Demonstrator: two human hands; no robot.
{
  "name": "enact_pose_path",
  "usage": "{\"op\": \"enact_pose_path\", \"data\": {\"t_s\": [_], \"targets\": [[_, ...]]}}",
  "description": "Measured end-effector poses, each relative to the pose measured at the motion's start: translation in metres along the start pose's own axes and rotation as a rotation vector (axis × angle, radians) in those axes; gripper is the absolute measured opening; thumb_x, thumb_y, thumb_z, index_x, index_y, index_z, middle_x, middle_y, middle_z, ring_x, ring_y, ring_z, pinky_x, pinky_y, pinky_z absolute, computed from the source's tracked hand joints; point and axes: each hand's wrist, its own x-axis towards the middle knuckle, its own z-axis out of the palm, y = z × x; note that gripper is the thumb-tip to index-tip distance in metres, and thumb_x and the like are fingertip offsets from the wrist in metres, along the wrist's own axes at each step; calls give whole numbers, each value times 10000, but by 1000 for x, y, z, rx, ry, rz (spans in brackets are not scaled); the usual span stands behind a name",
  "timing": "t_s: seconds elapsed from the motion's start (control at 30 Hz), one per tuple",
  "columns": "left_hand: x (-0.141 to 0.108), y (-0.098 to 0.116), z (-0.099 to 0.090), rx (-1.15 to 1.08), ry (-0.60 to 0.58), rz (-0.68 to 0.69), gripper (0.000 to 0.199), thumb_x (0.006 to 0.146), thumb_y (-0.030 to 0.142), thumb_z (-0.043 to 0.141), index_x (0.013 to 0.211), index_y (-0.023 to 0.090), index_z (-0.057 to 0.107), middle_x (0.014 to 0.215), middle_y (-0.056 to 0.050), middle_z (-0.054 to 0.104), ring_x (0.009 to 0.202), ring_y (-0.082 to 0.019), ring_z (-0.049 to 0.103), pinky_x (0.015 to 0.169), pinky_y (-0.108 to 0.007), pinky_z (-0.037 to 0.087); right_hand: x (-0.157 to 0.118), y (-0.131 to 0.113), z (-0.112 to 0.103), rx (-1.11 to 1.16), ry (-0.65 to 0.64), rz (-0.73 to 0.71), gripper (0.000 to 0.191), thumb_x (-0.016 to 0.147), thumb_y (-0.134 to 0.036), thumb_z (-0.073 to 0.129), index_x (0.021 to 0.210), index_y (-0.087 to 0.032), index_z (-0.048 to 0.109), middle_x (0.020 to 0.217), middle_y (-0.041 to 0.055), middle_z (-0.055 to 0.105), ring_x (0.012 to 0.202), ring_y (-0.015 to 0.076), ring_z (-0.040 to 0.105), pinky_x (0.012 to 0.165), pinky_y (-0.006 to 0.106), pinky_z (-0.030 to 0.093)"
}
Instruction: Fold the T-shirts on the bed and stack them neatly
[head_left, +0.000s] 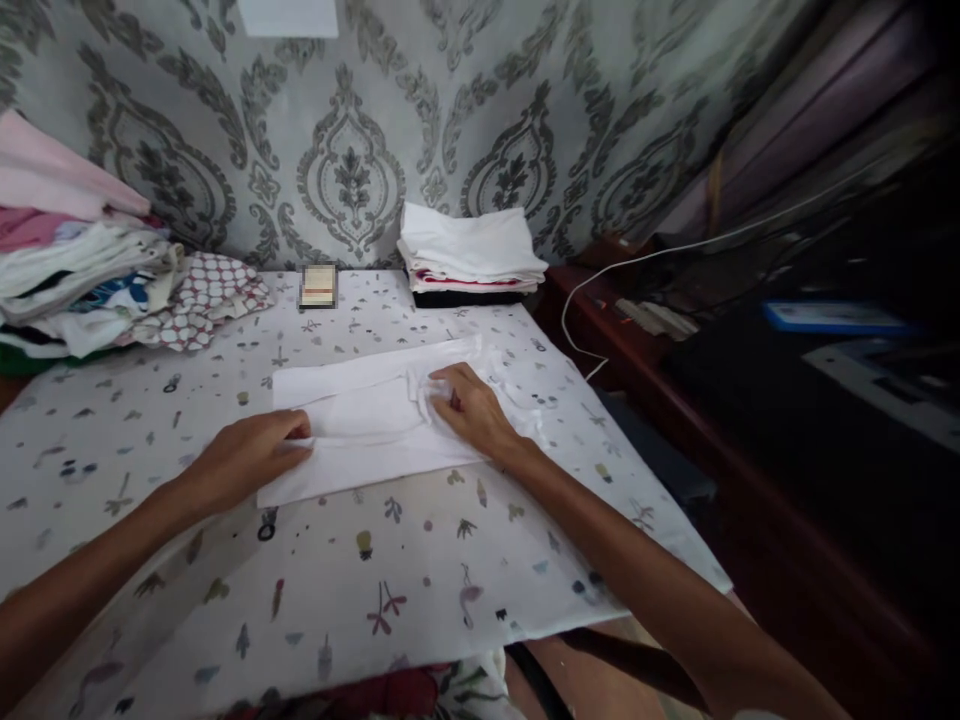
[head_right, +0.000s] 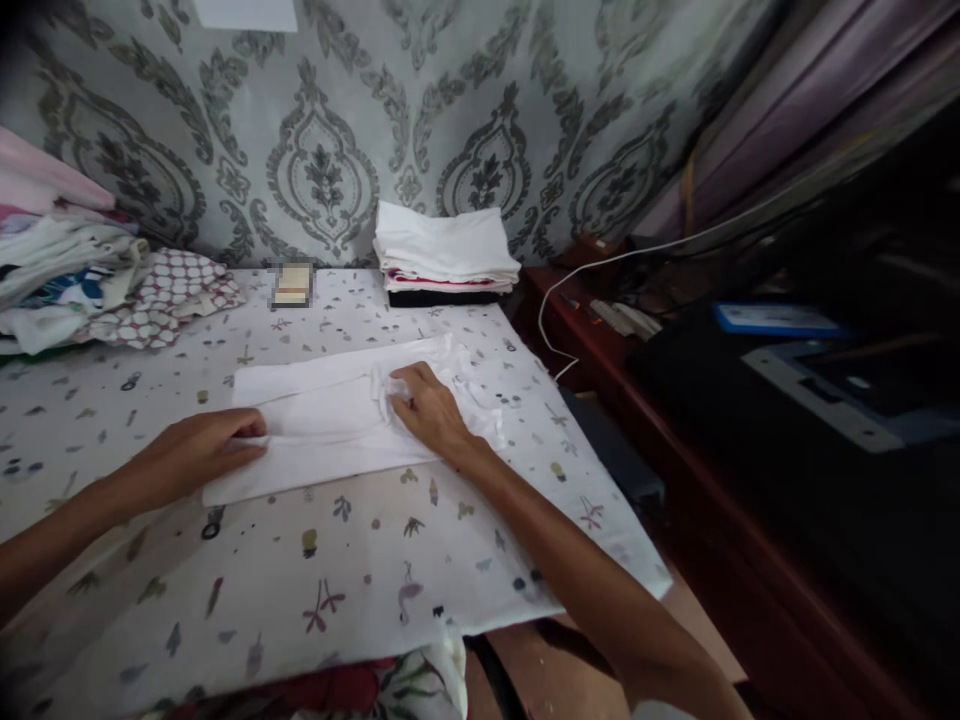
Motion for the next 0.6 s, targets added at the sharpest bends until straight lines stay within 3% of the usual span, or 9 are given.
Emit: {"op": "enact_pose_path", "data": {"t_s": [0.1, 0.17, 0.23, 0.43, 0.6], "targets": [[4, 0, 2, 43, 113, 30, 322, 846, 521, 464, 959, 266, 624, 1077, -69, 687, 915, -284, 627, 676, -321, 424, 2, 14, -23, 25, 106, 53, 297, 919, -271, 511, 1184, -199, 624, 1111, 75, 634, 687, 145, 557, 711, 301, 478], [15, 11, 4, -2, 122, 82, 347, 873, 542, 445, 1003, 268, 613, 1101, -71, 683, 932, -283, 629, 698, -332, 444, 3, 27, -38, -33, 148, 162, 240, 912, -225, 475, 1059, -195, 662, 994, 56, 667, 707, 155, 563, 709, 295, 465], [32, 32, 10, -96, 94, 149, 352, 895, 545, 445, 1038, 263, 599, 1066, -65, 685, 930, -266, 635, 716, -327, 461, 3, 37, -46, -111, 108, 264, 197, 880, -187, 487, 931, -191, 677, 893, 41, 677, 731, 159, 571, 721, 289, 454], [95, 100, 38, -208, 106, 320, 337, 910, 432, 469, 1143, 217, 584, 1024, -61, 632, 914, -230, 613, 773, -343, 468, 2, 39, -37, -196, 27, 353, 112, 841, -220, 601, 891, -188, 695, 915, 42, 650, 826, 167, 590, 780, 294, 444], [116, 116, 50, -170, 119, 305, 126, 862, 292, 510, 937, 219, 580, 884, -29, 560, 837, -217, 559, 727, -336, 418, 2, 35, -33, -204, 6, 376, 82, 830, -165, 582, 799, -202, 649, 887, 18, 626, 775, 147, 560, 722, 272, 422]]}}
